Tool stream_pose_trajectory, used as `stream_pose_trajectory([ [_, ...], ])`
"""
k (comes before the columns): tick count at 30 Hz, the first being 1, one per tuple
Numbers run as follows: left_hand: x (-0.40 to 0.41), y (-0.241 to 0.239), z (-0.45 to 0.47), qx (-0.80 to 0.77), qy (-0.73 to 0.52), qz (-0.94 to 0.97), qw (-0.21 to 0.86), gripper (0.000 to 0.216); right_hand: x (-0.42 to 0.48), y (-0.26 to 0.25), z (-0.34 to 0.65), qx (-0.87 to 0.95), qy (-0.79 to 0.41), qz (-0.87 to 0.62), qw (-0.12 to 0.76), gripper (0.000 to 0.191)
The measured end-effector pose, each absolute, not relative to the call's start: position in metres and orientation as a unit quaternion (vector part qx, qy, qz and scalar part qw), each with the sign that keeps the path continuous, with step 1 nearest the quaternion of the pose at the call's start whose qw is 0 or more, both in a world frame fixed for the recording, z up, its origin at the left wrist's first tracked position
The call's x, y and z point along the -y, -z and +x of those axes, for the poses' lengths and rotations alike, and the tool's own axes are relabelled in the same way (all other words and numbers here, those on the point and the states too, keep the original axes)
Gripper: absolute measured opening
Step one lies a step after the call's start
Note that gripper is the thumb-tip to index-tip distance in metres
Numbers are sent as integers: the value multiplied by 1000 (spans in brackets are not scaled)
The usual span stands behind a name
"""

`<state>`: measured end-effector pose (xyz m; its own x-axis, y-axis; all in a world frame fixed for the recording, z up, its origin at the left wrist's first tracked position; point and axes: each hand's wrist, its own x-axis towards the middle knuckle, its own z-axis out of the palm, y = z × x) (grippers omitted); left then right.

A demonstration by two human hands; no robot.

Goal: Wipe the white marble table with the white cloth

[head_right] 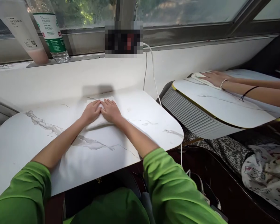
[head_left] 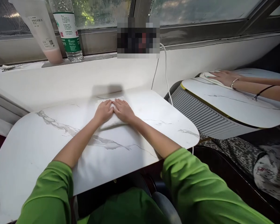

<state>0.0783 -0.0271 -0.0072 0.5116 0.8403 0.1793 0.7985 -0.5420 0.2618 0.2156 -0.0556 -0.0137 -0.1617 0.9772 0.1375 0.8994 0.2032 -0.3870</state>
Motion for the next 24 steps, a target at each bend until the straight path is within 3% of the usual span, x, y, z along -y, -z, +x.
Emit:
stream_pose_trajectory([
  [7, -18, 5, 72, -479, -141, 866, 21, 47, -1, 17, 211, 760, -103, -603, 221, 52],
  [13, 5, 5, 69, -495, -97, 863, 37, 52, 22, 17, 205, 761, -97, -611, 195, 54],
  [17, 59, 2, 50, -456, -67, 887, 40, 52, 87, 14, 189, 754, -91, -633, 151, 58],
  [24, 203, 4, 0, -459, -50, 887, -16, 54, 213, 18, 168, 840, -166, -490, 167, 60],
])
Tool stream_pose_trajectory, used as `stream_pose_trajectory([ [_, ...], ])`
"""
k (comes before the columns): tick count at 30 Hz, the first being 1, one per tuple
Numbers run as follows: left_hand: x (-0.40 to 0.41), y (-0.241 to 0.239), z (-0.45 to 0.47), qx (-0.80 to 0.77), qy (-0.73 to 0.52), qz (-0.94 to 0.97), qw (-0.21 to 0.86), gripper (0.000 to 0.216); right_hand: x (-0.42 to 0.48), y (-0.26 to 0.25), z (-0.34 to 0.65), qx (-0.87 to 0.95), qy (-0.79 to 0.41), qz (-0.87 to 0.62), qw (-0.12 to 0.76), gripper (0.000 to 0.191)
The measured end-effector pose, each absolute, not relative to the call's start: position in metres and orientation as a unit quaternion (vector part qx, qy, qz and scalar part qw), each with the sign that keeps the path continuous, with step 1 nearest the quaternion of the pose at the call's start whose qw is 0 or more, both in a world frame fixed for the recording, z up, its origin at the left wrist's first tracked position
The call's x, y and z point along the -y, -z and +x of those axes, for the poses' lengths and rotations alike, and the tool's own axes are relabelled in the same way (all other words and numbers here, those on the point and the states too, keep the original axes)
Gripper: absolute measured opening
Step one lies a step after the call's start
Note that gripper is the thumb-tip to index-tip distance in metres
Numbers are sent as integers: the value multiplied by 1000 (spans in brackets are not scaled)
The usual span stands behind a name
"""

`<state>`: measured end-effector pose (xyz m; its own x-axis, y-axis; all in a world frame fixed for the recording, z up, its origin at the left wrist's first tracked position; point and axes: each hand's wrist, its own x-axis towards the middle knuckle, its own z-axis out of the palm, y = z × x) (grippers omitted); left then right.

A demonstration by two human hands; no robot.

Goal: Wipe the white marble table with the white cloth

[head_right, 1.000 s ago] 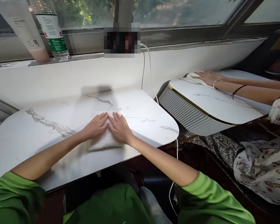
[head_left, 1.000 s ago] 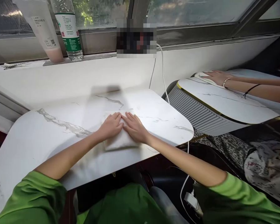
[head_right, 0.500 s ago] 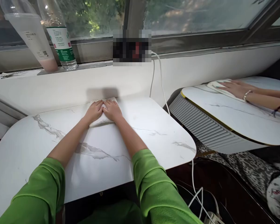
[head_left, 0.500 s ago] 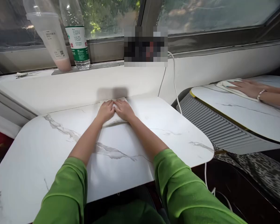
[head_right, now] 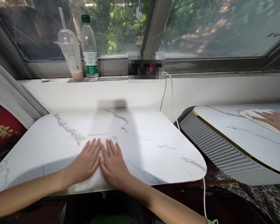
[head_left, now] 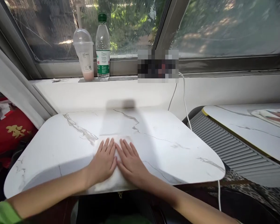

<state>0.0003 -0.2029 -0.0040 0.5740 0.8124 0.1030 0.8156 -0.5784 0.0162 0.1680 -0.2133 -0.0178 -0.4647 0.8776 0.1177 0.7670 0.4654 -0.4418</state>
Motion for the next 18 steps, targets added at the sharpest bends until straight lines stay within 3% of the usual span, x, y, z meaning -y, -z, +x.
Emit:
stream_pose_trajectory([
  [3, 216, -2, -16, 469, 35, -882, 0, 53, 215, 16, 152, 822, -233, -487, 181, 64],
  [8, 158, -10, -36, 575, 36, -816, -38, 50, 141, 6, 108, 747, -354, -540, 159, 62],
  [12, 101, -5, -57, 662, 65, -747, -9, 48, 80, 4, 64, 773, -267, -543, 191, 53],
  [18, 41, -3, -88, 670, 125, -732, -14, 43, 31, 13, 22, 797, -122, -537, 249, 48],
])
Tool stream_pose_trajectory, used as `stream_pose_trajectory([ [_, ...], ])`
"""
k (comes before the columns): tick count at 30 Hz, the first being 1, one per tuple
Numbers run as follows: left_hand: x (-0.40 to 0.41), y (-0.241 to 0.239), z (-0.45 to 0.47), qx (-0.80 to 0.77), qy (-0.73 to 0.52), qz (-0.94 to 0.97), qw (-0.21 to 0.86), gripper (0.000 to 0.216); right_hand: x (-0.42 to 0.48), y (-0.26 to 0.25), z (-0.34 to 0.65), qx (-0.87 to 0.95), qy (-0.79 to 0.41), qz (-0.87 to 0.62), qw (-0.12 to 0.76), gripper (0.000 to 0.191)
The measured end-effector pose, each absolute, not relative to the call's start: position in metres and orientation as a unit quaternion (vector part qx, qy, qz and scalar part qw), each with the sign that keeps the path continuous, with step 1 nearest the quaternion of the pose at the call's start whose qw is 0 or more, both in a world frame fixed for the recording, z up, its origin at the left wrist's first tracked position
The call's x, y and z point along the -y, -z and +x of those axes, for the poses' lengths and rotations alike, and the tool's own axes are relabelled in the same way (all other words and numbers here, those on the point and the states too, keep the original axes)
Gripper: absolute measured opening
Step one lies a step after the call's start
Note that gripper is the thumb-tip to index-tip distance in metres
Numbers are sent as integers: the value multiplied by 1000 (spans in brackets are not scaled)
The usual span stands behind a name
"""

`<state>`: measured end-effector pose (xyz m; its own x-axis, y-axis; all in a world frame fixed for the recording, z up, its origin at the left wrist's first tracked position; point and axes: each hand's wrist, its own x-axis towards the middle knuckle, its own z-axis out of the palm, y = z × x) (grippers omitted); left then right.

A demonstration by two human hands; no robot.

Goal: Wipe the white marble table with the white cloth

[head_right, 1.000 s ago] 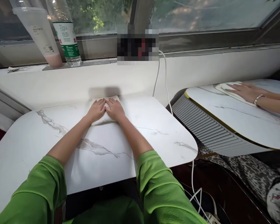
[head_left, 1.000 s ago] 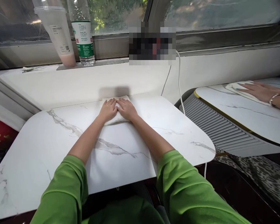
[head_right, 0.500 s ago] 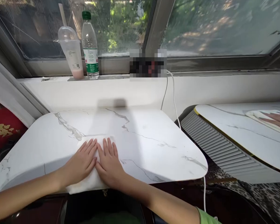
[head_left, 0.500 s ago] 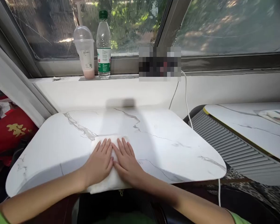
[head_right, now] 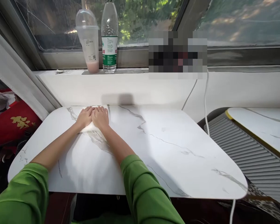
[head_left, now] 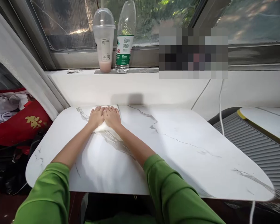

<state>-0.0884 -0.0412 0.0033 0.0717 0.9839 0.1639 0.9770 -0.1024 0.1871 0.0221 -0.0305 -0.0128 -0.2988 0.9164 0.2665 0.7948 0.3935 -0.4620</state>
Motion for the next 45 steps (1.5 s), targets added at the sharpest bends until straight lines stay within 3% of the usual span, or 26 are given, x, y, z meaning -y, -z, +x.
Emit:
stream_pose_trajectory([
  [8, 7, 4, -96, -664, -163, 730, 8, 39, 1, 16, 17, 797, -100, -538, 255, 47],
  [14, 27, 5, -92, -688, -149, 711, 11, 44, 13, 14, 23, 813, -131, -525, 215, 51],
  [18, 69, 4, -89, -688, -113, 717, 6, 48, 50, 9, 27, 800, -196, -530, 202, 53],
  [24, 166, 1, -116, -647, -69, 759, -1, 51, 148, 3, 12, 733, -338, -533, 254, 66],
  [33, 285, 4, -162, -645, -102, 757, -11, 51, 252, -21, 0, 781, -494, -351, 153, 69],
  [38, 242, -2, -201, -646, -109, 754, 43, 50, 220, -14, -40, 820, -417, -346, 184, 66],
  [45, 112, -4, -282, -674, -132, 726, 37, 48, 106, 3, -135, 847, -261, -389, 250, 52],
])
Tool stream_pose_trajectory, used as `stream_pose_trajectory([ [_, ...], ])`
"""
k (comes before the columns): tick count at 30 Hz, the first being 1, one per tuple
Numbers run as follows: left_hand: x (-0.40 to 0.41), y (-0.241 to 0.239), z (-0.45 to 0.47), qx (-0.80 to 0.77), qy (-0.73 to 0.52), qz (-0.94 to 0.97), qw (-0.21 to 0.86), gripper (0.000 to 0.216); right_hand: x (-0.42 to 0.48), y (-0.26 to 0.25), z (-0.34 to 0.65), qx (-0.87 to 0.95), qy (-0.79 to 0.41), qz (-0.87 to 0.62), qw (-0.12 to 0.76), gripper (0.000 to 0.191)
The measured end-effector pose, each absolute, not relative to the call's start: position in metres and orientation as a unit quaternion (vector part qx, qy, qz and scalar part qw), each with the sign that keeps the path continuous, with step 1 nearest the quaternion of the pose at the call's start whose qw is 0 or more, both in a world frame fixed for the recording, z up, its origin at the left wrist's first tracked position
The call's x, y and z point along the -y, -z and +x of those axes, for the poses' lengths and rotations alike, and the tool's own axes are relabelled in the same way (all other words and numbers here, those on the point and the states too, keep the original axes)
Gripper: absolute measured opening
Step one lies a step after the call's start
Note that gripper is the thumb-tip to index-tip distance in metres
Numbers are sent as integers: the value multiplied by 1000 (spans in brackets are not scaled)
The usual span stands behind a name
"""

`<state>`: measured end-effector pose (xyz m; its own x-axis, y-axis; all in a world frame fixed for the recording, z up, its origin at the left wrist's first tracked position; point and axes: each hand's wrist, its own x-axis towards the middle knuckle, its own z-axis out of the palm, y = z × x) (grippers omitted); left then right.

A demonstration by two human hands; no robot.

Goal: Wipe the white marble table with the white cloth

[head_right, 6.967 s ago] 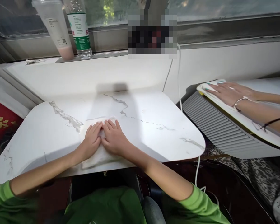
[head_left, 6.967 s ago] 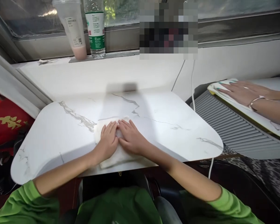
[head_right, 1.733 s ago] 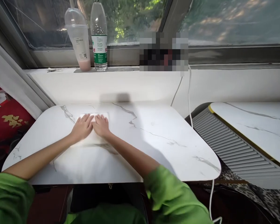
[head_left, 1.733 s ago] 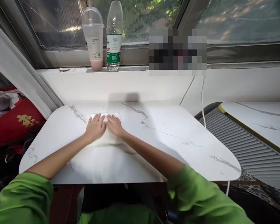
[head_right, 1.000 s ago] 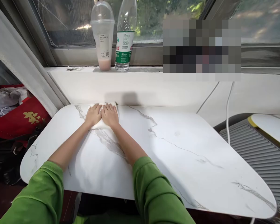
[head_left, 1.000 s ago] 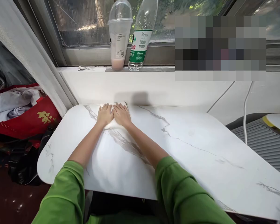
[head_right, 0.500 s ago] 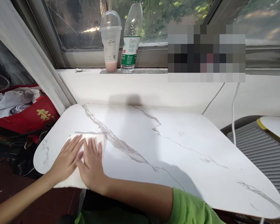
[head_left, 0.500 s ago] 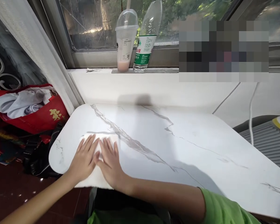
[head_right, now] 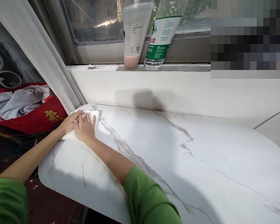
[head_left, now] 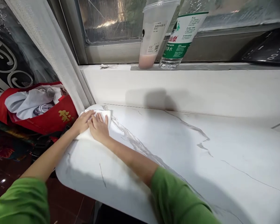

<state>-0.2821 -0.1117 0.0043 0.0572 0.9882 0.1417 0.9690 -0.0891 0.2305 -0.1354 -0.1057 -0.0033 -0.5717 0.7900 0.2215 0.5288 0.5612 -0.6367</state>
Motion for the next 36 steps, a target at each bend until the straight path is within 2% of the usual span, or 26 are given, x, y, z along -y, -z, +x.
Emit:
stream_pose_trajectory([
  [5, 42, -8, -291, -681, -130, 720, 30, 45, 47, 6, -155, 851, -200, -409, 261, 53],
  [10, 25, -6, -289, -682, -129, 720, 19, 43, 31, 7, -149, 856, -184, -397, 273, 54],
  [17, 61, 4, -261, -652, -163, 740, 31, 48, 65, 10, -109, 869, -162, -400, 242, 53],
  [23, 131, 10, -154, -510, -268, 814, 72, 57, 137, 14, 1, 871, -145, -412, 222, 60],
  [28, 214, 7, -55, -493, -290, 806, 152, 56, 198, 10, 102, 888, -213, -373, 166, 69],
  [33, 244, -8, -22, -451, -164, 867, 137, 56, 223, -1, 156, 868, -330, -347, 134, 62],
  [36, 229, -12, -29, -474, -107, 866, 120, 56, 218, -7, 161, 844, -368, -370, 122, 67],
])
